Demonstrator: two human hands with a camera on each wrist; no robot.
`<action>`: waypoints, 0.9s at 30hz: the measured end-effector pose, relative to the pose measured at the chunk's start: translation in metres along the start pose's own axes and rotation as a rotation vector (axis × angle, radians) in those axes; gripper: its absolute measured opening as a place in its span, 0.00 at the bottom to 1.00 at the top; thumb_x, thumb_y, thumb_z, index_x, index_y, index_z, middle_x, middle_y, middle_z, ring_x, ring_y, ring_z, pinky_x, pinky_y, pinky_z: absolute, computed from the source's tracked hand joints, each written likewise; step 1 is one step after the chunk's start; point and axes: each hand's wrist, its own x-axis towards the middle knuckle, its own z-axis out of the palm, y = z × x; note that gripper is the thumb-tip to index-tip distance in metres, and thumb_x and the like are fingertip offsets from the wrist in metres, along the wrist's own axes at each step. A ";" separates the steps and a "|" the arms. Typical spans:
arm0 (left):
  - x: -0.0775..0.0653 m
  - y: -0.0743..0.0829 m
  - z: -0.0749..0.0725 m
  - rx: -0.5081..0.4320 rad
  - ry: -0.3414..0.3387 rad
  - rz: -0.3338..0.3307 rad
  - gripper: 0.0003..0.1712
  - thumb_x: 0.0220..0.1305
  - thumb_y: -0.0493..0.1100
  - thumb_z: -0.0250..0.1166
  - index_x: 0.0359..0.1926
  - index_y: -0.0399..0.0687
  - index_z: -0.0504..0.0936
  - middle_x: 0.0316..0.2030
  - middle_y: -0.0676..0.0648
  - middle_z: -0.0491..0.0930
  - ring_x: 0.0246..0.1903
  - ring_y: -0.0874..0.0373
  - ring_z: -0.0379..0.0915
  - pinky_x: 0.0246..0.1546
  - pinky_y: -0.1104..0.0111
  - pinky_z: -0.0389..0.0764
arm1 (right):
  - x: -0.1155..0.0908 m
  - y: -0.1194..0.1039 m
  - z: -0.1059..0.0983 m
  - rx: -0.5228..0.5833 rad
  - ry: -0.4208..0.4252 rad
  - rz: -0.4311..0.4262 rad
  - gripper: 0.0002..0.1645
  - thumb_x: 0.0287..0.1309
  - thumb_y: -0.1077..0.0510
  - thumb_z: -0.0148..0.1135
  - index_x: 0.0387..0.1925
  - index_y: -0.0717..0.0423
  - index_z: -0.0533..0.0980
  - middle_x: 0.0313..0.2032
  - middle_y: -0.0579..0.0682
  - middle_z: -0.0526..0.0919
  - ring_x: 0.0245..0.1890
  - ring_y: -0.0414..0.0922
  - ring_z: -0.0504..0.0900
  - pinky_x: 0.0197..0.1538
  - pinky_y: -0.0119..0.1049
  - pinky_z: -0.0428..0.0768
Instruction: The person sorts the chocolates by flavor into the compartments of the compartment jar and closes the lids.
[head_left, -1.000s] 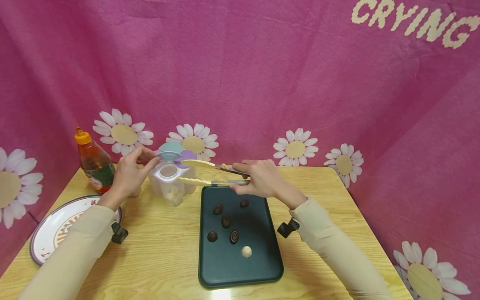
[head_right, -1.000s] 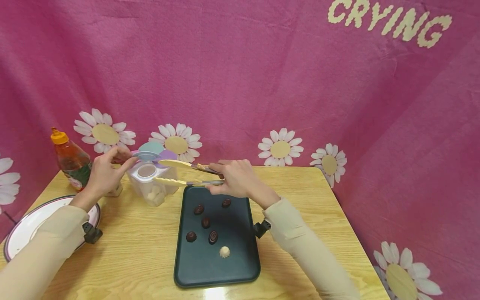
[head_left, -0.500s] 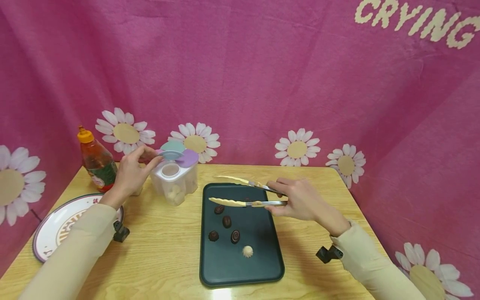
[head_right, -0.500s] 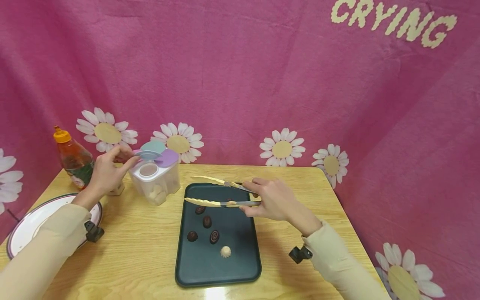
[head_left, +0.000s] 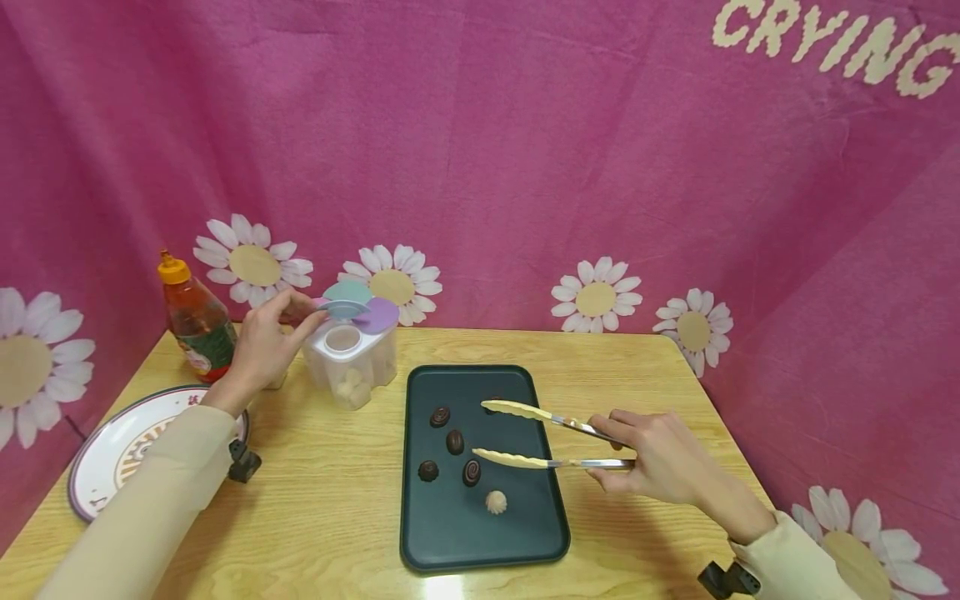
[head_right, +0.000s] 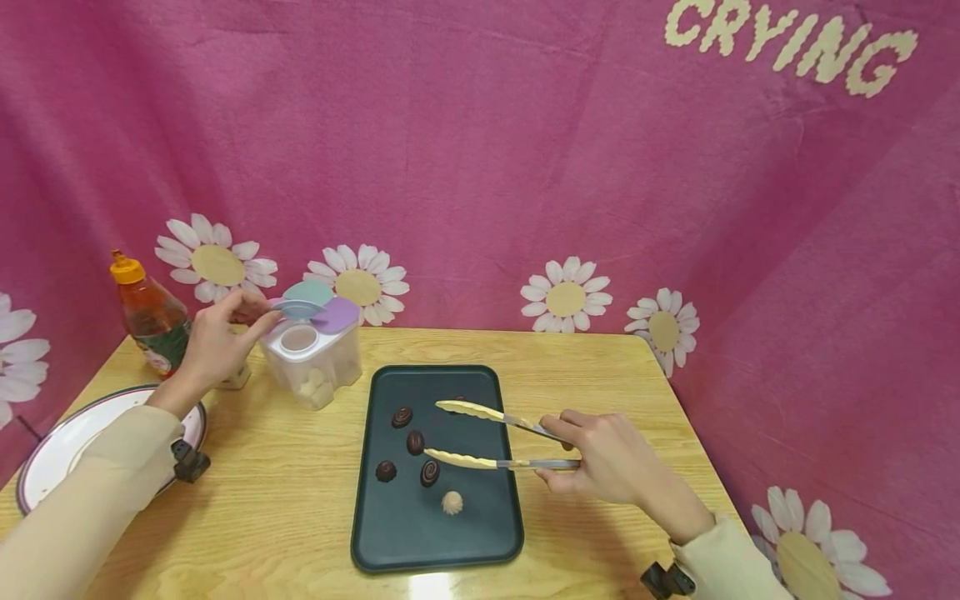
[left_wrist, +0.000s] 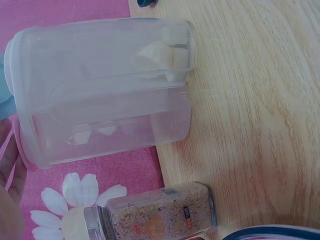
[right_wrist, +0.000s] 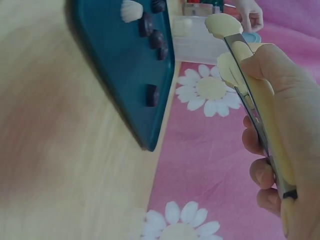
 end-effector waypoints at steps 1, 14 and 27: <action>0.000 0.000 0.000 -0.004 -0.001 -0.001 0.11 0.68 0.40 0.73 0.47 0.39 0.83 0.41 0.39 0.89 0.37 0.86 0.66 0.43 0.84 0.71 | -0.005 -0.001 0.000 -0.004 0.008 0.000 0.28 0.36 0.42 0.83 0.43 0.43 0.83 0.24 0.30 0.70 0.21 0.22 0.56 0.24 0.18 0.56; -0.001 0.001 -0.001 -0.012 -0.019 -0.022 0.13 0.70 0.41 0.72 0.49 0.39 0.82 0.44 0.38 0.89 0.38 0.85 0.67 0.45 0.88 0.69 | -0.052 -0.019 0.014 -0.026 -0.056 0.049 0.30 0.32 0.39 0.84 0.42 0.38 0.83 0.23 0.26 0.67 0.22 0.21 0.56 0.24 0.18 0.54; -0.002 0.002 -0.001 -0.010 -0.013 -0.007 0.12 0.69 0.40 0.72 0.48 0.38 0.82 0.43 0.37 0.89 0.38 0.86 0.66 0.44 0.88 0.69 | -0.068 -0.022 0.033 0.006 -0.078 0.051 0.26 0.35 0.41 0.83 0.40 0.38 0.83 0.22 0.28 0.67 0.21 0.21 0.54 0.24 0.16 0.53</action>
